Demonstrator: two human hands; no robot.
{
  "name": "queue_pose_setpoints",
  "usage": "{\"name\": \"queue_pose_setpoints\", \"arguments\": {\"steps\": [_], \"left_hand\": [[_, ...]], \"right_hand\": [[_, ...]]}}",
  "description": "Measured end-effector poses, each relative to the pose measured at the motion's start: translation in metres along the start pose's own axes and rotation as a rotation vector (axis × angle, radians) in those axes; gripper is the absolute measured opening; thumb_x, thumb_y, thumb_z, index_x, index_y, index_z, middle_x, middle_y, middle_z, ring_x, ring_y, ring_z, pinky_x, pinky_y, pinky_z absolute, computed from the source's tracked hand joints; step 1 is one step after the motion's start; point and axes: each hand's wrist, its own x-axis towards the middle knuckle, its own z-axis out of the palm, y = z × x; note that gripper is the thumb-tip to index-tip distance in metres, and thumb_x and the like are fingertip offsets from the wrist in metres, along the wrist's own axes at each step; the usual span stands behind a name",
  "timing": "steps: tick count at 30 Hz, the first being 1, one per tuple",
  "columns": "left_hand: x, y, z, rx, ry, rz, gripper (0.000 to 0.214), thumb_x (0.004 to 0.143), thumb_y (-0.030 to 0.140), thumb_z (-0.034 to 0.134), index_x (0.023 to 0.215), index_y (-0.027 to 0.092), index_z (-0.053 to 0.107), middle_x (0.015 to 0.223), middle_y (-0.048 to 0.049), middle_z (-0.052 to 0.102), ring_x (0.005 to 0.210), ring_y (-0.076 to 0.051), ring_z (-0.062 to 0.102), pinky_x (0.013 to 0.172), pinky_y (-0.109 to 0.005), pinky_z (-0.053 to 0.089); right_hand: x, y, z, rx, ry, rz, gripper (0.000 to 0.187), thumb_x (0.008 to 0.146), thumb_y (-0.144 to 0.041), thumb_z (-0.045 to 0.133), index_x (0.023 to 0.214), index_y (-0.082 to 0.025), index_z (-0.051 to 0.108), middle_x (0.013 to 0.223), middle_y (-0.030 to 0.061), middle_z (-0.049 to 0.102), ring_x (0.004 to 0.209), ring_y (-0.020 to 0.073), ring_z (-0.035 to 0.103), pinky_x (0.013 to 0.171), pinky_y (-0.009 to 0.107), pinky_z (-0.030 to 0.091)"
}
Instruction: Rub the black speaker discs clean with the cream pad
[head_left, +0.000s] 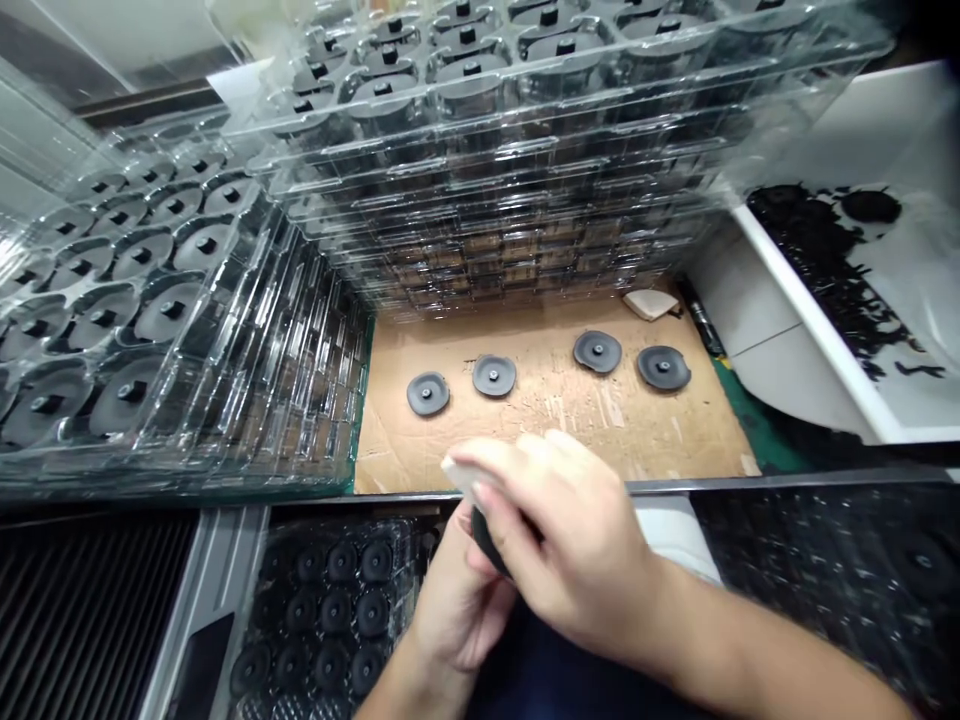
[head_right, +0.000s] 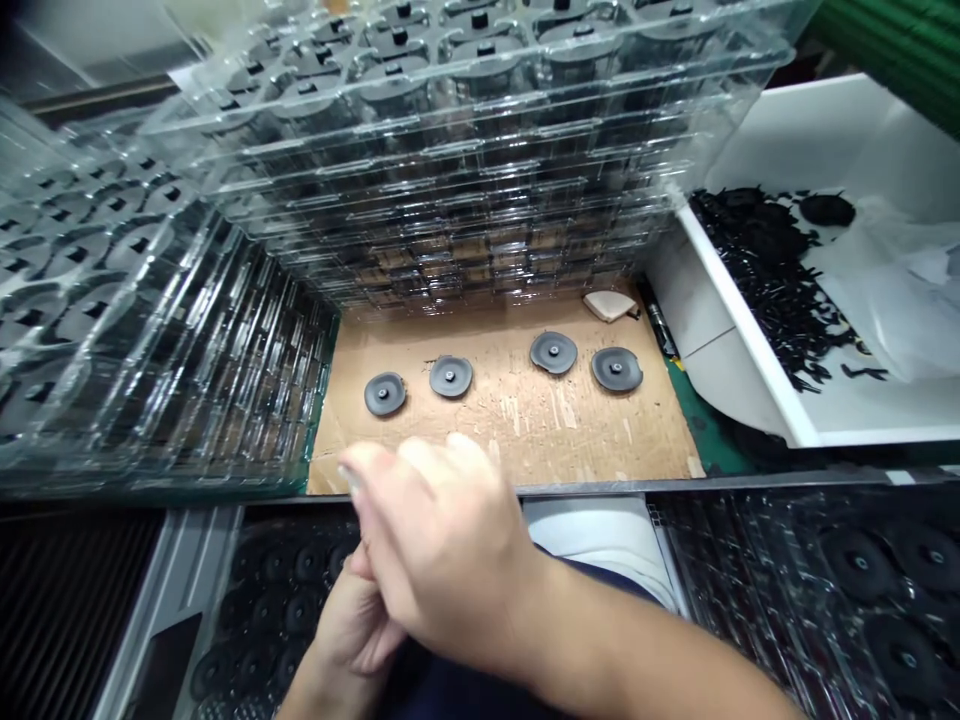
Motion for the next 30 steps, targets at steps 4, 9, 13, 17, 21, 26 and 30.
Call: {"name": "queue_pose_setpoints", "arguments": {"steps": [4, 9, 13, 17, 21, 26, 30], "left_hand": [[0.001, 0.005, -0.001, -0.037, -0.039, -0.001, 0.043, 0.055, 0.022, 0.084, 0.095, 0.028, 0.072, 0.099, 0.0015, 0.074, 0.095, -0.016, 0.066, 0.085, -0.021, 0.050], [0.005, 0.004, -0.008, -0.074, -0.077, -0.041, 0.049, 0.054, 0.021, 0.084, 0.101, 0.024, 0.070, 0.105, -0.0016, 0.073, 0.095, -0.016, 0.066, 0.083, -0.019, 0.051], [0.004, 0.008, -0.013, -0.107, -0.088, -0.024, 0.046, 0.064, 0.021, 0.079, 0.108, 0.028, 0.067, 0.112, -0.0010, 0.071, 0.106, -0.017, 0.063, 0.093, -0.023, 0.048], [0.000, 0.014, -0.018, -0.153, -0.148, -0.004, 0.038, 0.068, 0.024, 0.075, 0.104, 0.034, 0.069, 0.112, 0.0018, 0.071, 0.097, -0.019, 0.068, 0.086, -0.025, 0.052], [0.001, 0.013, -0.019, -0.177, -0.155, -0.016, 0.047, 0.062, 0.036, 0.077, 0.107, 0.034, 0.067, 0.116, 0.0000, 0.069, 0.102, -0.022, 0.066, 0.087, -0.025, 0.052], [0.005, 0.015, -0.012, -0.169, -0.169, -0.050, 0.037, 0.067, 0.032, 0.075, 0.103, 0.032, 0.069, 0.111, 0.0001, 0.071, 0.101, -0.020, 0.066, 0.087, -0.026, 0.051], [0.005, 0.013, -0.006, -0.133, -0.151, -0.026, 0.043, 0.064, 0.034, 0.077, 0.105, 0.027, 0.068, 0.110, -0.0019, 0.070, 0.100, -0.023, 0.066, 0.090, -0.029, 0.050]], "right_hand": [[-0.012, -0.001, -0.012, 0.133, -0.179, -0.025, 0.023, 0.088, -0.008, 0.045, 0.102, -0.013, 0.062, 0.085, 0.0033, 0.070, 0.075, 0.0123, 0.061, 0.071, 0.024, 0.046], [-0.021, 0.000, -0.035, -0.137, -0.178, 0.130, 0.025, 0.086, -0.007, 0.046, 0.099, -0.018, 0.064, 0.070, -0.0004, 0.065, 0.059, 0.0127, 0.052, 0.057, 0.026, 0.039], [-0.002, 0.015, -0.030, -0.186, -0.114, -0.118, 0.033, 0.090, -0.009, 0.037, 0.090, -0.020, 0.069, 0.073, 0.0030, 0.065, 0.060, 0.0150, 0.048, 0.056, 0.029, 0.036], [-0.002, 0.050, -0.015, -0.093, -0.073, 0.057, 0.026, 0.091, -0.012, 0.045, 0.103, -0.020, 0.066, 0.088, 0.0041, 0.069, 0.081, 0.0161, 0.059, 0.072, 0.029, 0.044], [-0.041, 0.084, 0.008, -0.121, -0.050, 0.294, 0.024, 0.091, -0.021, 0.047, 0.110, -0.018, 0.063, 0.087, 0.0055, 0.069, 0.078, 0.0163, 0.062, 0.070, 0.028, 0.049], [-0.073, 0.101, 0.017, -0.153, -0.103, 0.353, 0.020, 0.089, -0.021, 0.049, 0.095, -0.019, 0.068, 0.077, 0.0044, 0.069, 0.071, 0.0178, 0.065, 0.065, 0.030, 0.051], [-0.043, 0.071, -0.010, -0.155, -0.006, 0.389, 0.023, 0.092, -0.022, 0.044, 0.109, -0.020, 0.060, 0.100, 0.0066, 0.068, 0.090, 0.0184, 0.064, 0.071, 0.029, 0.050]]}}
